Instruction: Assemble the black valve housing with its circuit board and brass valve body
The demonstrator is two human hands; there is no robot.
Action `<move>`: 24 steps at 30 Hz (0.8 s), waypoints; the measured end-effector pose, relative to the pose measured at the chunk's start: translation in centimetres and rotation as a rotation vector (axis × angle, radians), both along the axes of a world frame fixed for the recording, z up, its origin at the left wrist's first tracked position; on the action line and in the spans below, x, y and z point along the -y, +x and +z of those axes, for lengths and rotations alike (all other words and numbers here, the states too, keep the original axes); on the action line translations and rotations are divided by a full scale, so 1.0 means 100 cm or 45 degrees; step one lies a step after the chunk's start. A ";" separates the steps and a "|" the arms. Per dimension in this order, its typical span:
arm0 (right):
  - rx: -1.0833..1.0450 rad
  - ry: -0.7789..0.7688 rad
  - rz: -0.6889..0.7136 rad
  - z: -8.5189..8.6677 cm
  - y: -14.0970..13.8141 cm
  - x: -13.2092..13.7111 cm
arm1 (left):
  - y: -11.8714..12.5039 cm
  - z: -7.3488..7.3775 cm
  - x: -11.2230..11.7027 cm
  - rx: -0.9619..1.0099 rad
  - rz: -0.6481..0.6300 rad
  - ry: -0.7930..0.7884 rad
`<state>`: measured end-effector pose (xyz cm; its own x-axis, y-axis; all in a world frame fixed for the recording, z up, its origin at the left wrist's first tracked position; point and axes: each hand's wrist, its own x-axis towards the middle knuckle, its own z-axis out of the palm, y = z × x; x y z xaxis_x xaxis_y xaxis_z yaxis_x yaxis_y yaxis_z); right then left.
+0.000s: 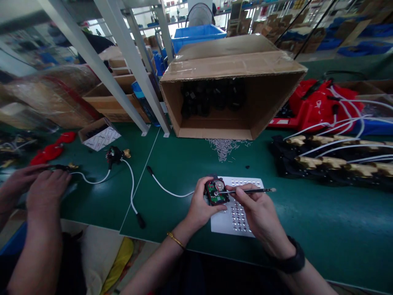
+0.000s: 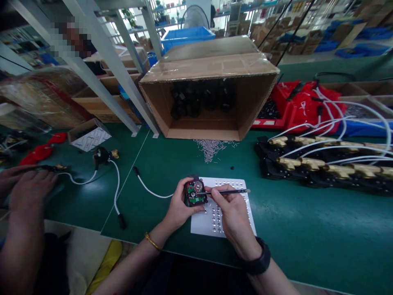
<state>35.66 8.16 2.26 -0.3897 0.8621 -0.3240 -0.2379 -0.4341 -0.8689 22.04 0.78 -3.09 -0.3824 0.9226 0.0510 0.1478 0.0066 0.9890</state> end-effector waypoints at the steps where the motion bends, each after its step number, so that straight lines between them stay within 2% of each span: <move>1: 0.005 0.006 -0.008 0.000 0.000 0.000 | 0.000 0.000 0.000 0.007 0.000 -0.002; 13: -0.056 0.065 -0.087 -0.008 -0.004 0.011 | 0.003 0.002 -0.001 0.012 0.018 -0.004; 24: 0.006 0.121 -0.080 -0.005 -0.005 0.011 | 0.003 0.000 -0.002 0.032 0.031 0.003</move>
